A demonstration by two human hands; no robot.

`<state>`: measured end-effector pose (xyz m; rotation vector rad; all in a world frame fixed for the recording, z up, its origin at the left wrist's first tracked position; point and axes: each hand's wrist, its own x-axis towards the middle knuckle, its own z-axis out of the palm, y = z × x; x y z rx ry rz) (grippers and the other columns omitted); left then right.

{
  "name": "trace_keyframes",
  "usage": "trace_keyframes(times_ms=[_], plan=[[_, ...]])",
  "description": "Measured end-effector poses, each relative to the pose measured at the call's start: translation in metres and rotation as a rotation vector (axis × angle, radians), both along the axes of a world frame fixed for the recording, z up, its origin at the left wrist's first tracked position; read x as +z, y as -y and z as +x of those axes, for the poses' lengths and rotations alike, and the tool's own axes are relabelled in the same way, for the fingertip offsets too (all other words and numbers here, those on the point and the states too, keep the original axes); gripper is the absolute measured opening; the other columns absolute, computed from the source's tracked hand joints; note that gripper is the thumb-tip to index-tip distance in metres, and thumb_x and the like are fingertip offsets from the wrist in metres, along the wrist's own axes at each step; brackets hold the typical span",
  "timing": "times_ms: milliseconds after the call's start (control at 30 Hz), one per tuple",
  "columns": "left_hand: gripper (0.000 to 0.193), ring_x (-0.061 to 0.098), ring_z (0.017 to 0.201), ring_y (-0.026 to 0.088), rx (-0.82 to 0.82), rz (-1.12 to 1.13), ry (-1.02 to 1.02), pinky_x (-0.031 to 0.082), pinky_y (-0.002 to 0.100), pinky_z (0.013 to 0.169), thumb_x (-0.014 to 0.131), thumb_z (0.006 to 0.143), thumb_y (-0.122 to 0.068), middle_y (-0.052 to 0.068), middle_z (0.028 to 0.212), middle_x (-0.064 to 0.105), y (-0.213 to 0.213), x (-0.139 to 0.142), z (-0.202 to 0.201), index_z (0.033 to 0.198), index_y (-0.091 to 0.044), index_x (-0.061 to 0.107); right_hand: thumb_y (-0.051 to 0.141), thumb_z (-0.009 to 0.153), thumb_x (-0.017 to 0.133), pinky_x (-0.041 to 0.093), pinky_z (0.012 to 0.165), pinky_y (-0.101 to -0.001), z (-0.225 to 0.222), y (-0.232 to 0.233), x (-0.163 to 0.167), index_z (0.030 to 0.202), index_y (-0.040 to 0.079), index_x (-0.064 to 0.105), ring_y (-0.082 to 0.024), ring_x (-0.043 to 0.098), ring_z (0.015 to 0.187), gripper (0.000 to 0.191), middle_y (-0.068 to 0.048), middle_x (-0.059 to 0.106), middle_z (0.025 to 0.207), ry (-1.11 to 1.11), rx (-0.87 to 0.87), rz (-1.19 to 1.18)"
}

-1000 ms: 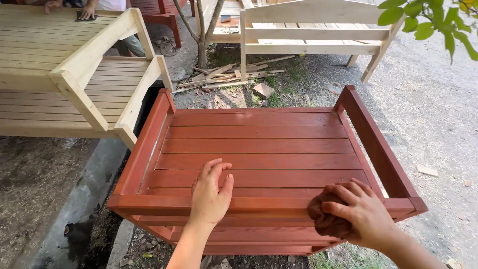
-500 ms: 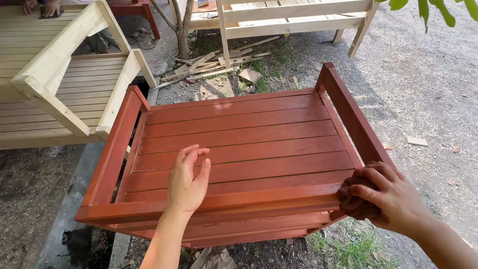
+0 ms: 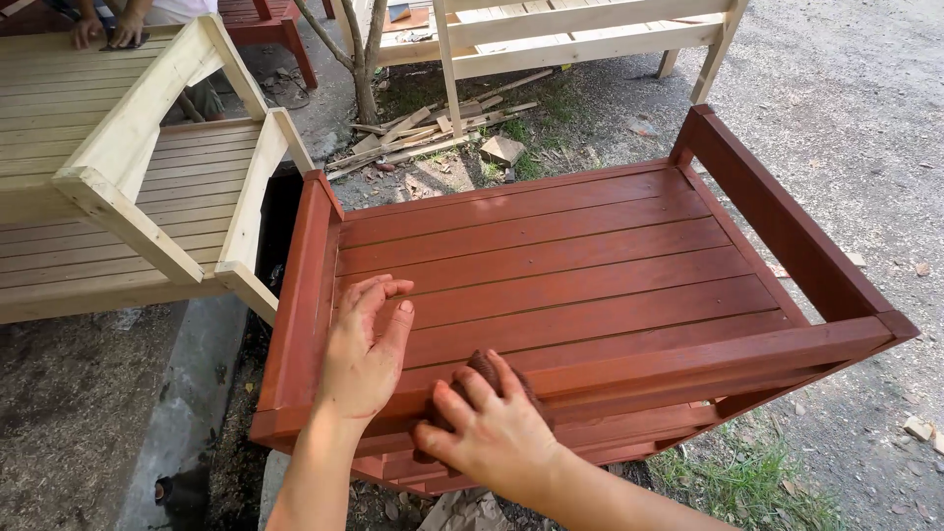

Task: The person wipes the surfaces of a reddish-brown wooden shelving unit with a brown cloth. They move around the unit to clean the top, sides, and shelves, then flip the unit to wipe the underside and lower shelves.

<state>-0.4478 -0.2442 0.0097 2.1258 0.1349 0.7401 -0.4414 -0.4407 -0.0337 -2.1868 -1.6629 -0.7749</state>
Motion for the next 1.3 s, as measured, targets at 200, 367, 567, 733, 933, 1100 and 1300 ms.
trace_keyframes(times_ms=[200, 367, 567, 733, 933, 1100, 1300], plan=[[0.026, 0.059, 0.127, 0.023, -0.062, -0.168, -0.148, 0.052, 0.037, 0.094, 0.062, 0.093, -0.02, 0.006, 0.13, 0.061, -0.049, 0.01, -0.037, 0.115, -0.01, 0.07, 0.034, 0.085, 0.062, 0.041, 0.105, -0.0711, -0.05, -0.121, -0.02, 0.115, 0.032, 0.071, -0.037, 0.056, 0.13, 0.031, -0.008, 0.062, 0.132, 0.032, 0.03, 0.064], [0.024, 0.058, 0.128, 0.023, -0.105, 0.004, -0.087, 0.045, 0.035, 0.106, 0.064, 0.095, -0.019, 0.008, 0.128, 0.063, -0.049, 0.002, -0.024, 0.115, -0.006, 0.07, 0.036, 0.096, 0.068, 0.046, 0.109, -0.0615, -0.039, -0.084, -0.042, 0.11, 0.036, 0.067, -0.024, 0.053, 0.132, 0.014, -0.001, 0.058, 0.135, 0.144, 0.054, 0.198], [0.023, 0.057, 0.128, 0.021, -0.305, -0.137, -0.047, 0.048, 0.033, 0.102, 0.064, 0.096, -0.017, 0.008, 0.129, 0.06, -0.022, -0.014, -0.003, 0.116, -0.006, 0.069, 0.053, 0.091, 0.083, 0.045, 0.103, -0.054, 0.022, 0.069, -0.07, 0.113, 0.042, 0.053, -0.019, 0.046, 0.126, 0.039, 0.007, 0.051, 0.128, 0.507, -0.121, 0.272], [0.025, 0.057, 0.125, 0.019, -0.33, -0.188, -0.105, 0.053, 0.034, 0.094, 0.063, 0.095, -0.016, 0.007, 0.13, 0.058, -0.013, -0.023, 0.008, 0.118, -0.007, 0.068, 0.046, 0.079, 0.086, 0.044, 0.103, -0.0569, 0.047, 0.164, -0.075, 0.099, 0.04, 0.056, -0.027, 0.046, 0.123, 0.036, 0.002, 0.051, 0.123, 0.467, -0.424, 0.255], [0.027, 0.057, 0.126, 0.02, -0.339, -0.16, -0.159, 0.05, 0.034, 0.098, 0.062, 0.096, -0.015, 0.008, 0.133, 0.057, -0.009, -0.024, 0.011, 0.12, -0.006, 0.069, 0.031, 0.073, 0.084, 0.035, 0.1, -0.0598, 0.024, 0.076, -0.101, 0.105, 0.039, 0.059, -0.03, 0.05, 0.12, 0.041, -0.002, 0.055, 0.123, 0.376, -0.43, 0.478], [0.025, 0.056, 0.129, 0.026, -0.433, 0.029, -0.059, 0.044, 0.037, 0.107, 0.062, 0.096, -0.015, 0.012, 0.131, 0.061, 0.006, -0.016, 0.014, 0.117, -0.003, 0.071, 0.032, 0.08, 0.079, 0.036, 0.099, -0.0587, -0.019, -0.006, -0.094, 0.107, 0.042, 0.062, -0.023, 0.053, 0.119, 0.034, 0.003, 0.057, 0.124, 0.323, -0.357, 0.497], [0.025, 0.06, 0.126, 0.026, -0.48, -0.001, -0.156, 0.048, 0.038, 0.103, 0.063, 0.096, -0.019, 0.012, 0.128, 0.063, 0.046, -0.02, 0.012, 0.115, -0.005, 0.071, 0.034, 0.083, 0.082, 0.04, 0.097, -0.0543, 0.017, 0.06, -0.094, 0.105, 0.039, 0.062, -0.024, 0.051, 0.119, 0.03, 0.003, 0.053, 0.122, 0.422, -0.35, 0.448]])
